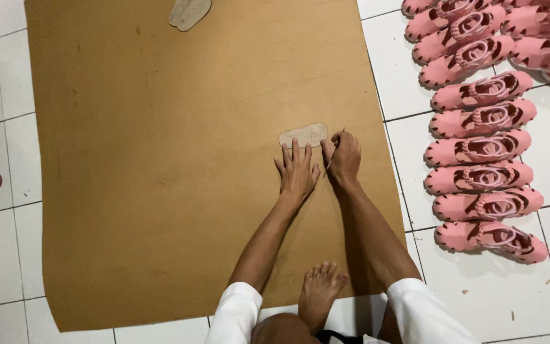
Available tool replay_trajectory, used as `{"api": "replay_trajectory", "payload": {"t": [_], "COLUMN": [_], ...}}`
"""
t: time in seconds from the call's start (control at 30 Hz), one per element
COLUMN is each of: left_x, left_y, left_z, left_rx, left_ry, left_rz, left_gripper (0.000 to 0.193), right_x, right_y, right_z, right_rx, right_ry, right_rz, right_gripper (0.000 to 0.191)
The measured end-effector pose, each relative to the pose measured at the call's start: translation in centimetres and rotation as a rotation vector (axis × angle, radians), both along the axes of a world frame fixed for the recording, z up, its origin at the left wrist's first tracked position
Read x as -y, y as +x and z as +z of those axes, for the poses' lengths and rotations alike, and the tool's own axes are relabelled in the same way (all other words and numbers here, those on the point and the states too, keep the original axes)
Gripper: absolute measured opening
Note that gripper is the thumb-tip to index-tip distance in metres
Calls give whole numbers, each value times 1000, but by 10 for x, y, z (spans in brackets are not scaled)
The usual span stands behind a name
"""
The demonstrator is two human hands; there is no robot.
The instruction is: The person sits on the floor and traces the outline of a sandal insole template onto a large cardboard sheet using a pen, then cuts and trims the traced insole shapes out of the cardboard by hand, working on one piece at a time.
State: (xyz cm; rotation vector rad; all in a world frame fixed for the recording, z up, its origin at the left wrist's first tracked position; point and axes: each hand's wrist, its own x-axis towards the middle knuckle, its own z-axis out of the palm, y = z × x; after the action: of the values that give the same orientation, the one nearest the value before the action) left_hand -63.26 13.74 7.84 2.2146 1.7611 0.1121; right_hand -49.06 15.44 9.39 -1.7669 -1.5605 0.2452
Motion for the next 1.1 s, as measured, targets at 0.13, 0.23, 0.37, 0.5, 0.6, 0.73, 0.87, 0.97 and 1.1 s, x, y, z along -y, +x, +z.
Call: {"api": "replay_trajectory", "payload": {"t": [0.13,0.23,0.37,0.5,0.6,0.73,0.87,0.97,1.1], "left_x": [0,-1,-2,-1,-2,-3,-4,-5,-5], "left_y": [0,1,2,1,2,2,2,3,4], "left_z": [-1,0,2,5,6,8,10,10,9], "left_rx": [12,15,-2,8,-9,-18,-23,-42,-65], "left_ry": [2,-34,-33,-32,-41,-56,-49,-74,-76], "left_rz": [1,3,-4,-6,-7,-5,-8,-13,-12], "left_gripper": [71,72,71,72,72,73,71,71,72], "right_x": [0,-1,-1,-1,-1,-2,-1,-1,-2], "right_y": [0,-1,-1,-1,-1,-1,0,0,1], "right_z": [-1,-1,-2,-3,-3,-2,-3,-4,-7], "right_rx": [-11,-23,-19,-28,-24,-11,-21,-16,-22], "right_ry": [10,12,5,6,14,5,-21,-16,-8], "right_rz": [-7,-12,-21,-18,-15,-1,7,8,9], "right_gripper": [29,28,27,27,27,27,27,28,28]}}
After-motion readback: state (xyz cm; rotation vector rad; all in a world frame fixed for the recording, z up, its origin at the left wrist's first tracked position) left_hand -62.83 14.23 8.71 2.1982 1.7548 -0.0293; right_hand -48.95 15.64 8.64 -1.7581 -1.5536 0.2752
